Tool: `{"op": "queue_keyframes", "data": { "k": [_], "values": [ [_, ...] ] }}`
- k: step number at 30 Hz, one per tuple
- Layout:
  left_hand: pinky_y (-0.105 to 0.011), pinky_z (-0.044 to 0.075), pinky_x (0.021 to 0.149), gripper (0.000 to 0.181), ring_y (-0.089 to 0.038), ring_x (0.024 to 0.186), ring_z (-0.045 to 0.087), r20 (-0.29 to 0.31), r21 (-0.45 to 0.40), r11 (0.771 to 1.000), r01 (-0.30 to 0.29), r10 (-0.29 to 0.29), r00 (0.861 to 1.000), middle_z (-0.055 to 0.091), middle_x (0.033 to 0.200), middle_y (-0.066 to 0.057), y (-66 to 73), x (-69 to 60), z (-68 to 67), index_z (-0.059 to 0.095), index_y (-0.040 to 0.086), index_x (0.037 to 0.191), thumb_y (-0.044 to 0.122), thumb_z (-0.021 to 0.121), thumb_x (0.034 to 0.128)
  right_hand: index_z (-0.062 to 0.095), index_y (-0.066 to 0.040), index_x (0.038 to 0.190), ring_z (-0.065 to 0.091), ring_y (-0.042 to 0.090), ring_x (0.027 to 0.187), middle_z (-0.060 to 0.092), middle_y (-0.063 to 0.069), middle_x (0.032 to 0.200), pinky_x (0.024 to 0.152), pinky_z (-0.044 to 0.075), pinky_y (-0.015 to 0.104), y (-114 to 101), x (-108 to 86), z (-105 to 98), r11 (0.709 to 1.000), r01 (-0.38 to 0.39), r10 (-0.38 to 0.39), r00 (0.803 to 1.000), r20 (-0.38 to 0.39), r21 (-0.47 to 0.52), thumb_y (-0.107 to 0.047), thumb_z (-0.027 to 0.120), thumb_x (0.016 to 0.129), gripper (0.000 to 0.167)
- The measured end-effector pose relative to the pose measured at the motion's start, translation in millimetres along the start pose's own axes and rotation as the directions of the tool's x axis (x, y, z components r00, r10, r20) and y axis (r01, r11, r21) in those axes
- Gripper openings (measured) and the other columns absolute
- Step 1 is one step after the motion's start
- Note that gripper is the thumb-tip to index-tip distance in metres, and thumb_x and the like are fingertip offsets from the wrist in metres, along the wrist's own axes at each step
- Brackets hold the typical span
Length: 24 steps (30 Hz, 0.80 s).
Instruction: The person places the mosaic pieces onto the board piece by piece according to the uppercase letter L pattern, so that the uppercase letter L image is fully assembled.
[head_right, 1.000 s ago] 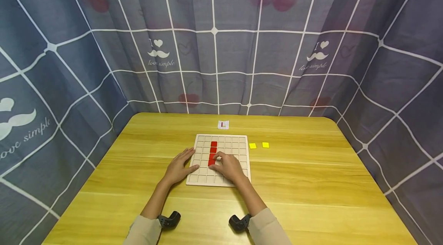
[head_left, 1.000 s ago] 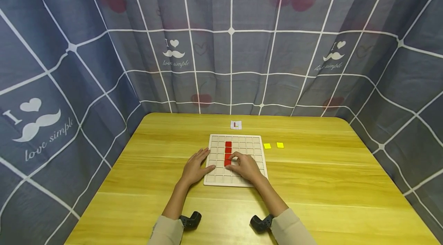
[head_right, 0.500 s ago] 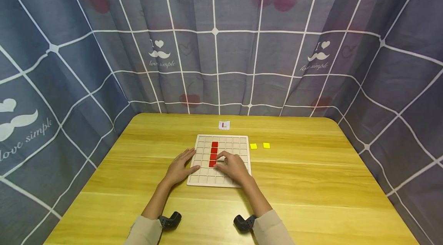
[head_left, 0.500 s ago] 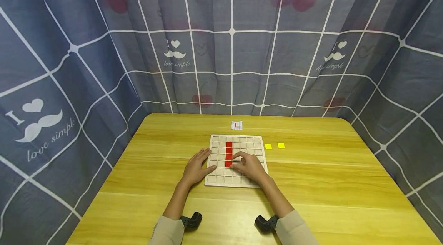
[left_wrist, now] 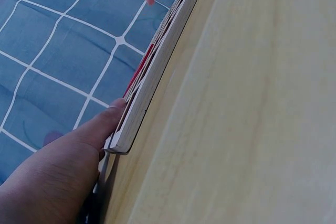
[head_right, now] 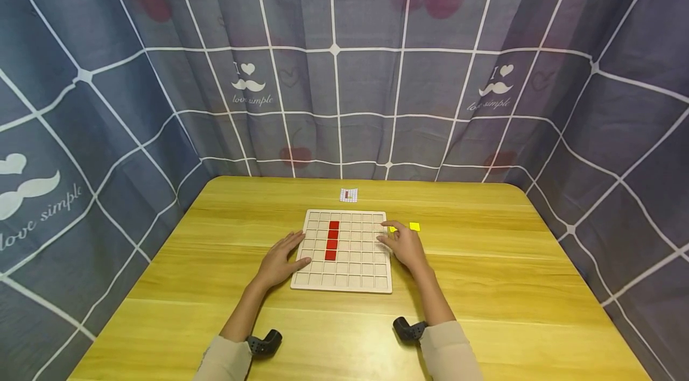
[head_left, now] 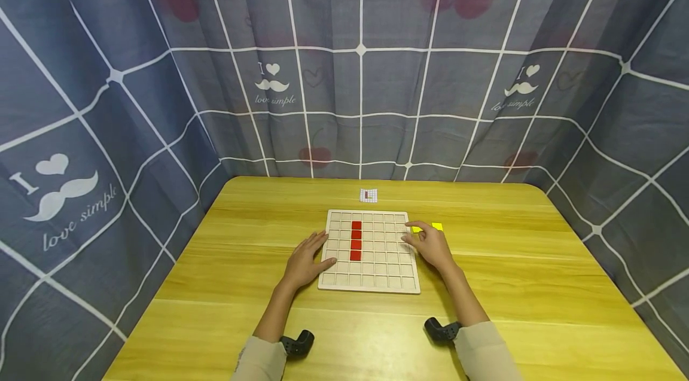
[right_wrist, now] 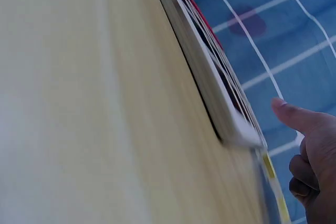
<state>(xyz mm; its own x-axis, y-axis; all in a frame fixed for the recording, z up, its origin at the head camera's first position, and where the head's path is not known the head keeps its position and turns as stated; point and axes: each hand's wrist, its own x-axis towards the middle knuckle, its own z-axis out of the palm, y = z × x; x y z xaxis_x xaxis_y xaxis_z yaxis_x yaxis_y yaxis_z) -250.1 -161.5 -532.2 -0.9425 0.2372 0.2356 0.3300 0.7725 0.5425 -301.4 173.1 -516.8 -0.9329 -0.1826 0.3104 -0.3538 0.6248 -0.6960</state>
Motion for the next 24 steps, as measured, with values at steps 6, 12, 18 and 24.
{"op": "queue_keyframes", "data": {
  "k": [6, 12, 18, 24],
  "values": [
    [-0.046, 0.019, 0.110, 0.071, -0.025, 0.135, 0.026, 0.001, 0.000, 1.000, 0.004, -0.004, 1.000, 0.037, 0.145, -0.007, -0.5, -0.2, 0.0, 0.042, 0.011, 0.140, 0.050, 0.062, 0.0832, 0.063, -0.007, 0.118, 0.024, 0.009, 0.040, 0.033, -0.004, 0.046, 0.039, 0.025, 0.023, 22, 2.4, -12, 0.998, -0.046, 0.045, 0.999, -0.030, -0.039, -0.025, 0.072, 0.081, 0.042],
    [-0.047, 0.019, 0.109, 0.072, -0.025, 0.135, 0.026, 0.001, -0.003, 1.000, 0.007, -0.007, 1.000, 0.037, 0.145, -0.006, 0.2, -1.2, 0.6, 0.042, 0.011, 0.140, 0.051, 0.062, 0.0828, 0.063, -0.009, 0.120, 0.025, 0.010, 0.044, 0.036, -0.004, 0.050, 0.042, 0.025, 0.025, 35, 5.0, -15, 0.989, -0.032, 0.030, 0.999, -0.020, -0.144, -0.028, 0.071, 0.082, 0.043],
    [-0.047, 0.019, 0.109, 0.071, -0.024, 0.135, 0.026, 0.008, 0.003, 1.000, 0.014, -0.014, 1.000, 0.036, 0.145, -0.004, 0.2, -1.0, 0.9, 0.042, 0.012, 0.140, 0.050, 0.062, 0.0831, 0.064, -0.011, 0.119, 0.023, 0.011, 0.045, 0.035, -0.004, 0.049, 0.042, 0.023, 0.026, 38, 7.8, -16, 0.978, -0.004, 0.005, 1.000, 0.005, -0.208, -0.030, 0.068, 0.084, 0.040],
    [-0.047, 0.019, 0.109, 0.071, -0.024, 0.135, 0.026, 0.003, 0.006, 1.000, 0.011, -0.011, 1.000, 0.037, 0.145, -0.004, 0.3, -0.4, 0.1, 0.042, 0.012, 0.140, 0.050, 0.062, 0.0829, 0.067, -0.010, 0.111, 0.023, 0.011, 0.045, 0.035, -0.002, 0.050, 0.042, 0.023, 0.026, 37, 7.2, -15, 0.977, -0.018, 0.020, 1.000, 0.004, -0.214, -0.029, 0.067, 0.085, 0.033]
  ]
}}
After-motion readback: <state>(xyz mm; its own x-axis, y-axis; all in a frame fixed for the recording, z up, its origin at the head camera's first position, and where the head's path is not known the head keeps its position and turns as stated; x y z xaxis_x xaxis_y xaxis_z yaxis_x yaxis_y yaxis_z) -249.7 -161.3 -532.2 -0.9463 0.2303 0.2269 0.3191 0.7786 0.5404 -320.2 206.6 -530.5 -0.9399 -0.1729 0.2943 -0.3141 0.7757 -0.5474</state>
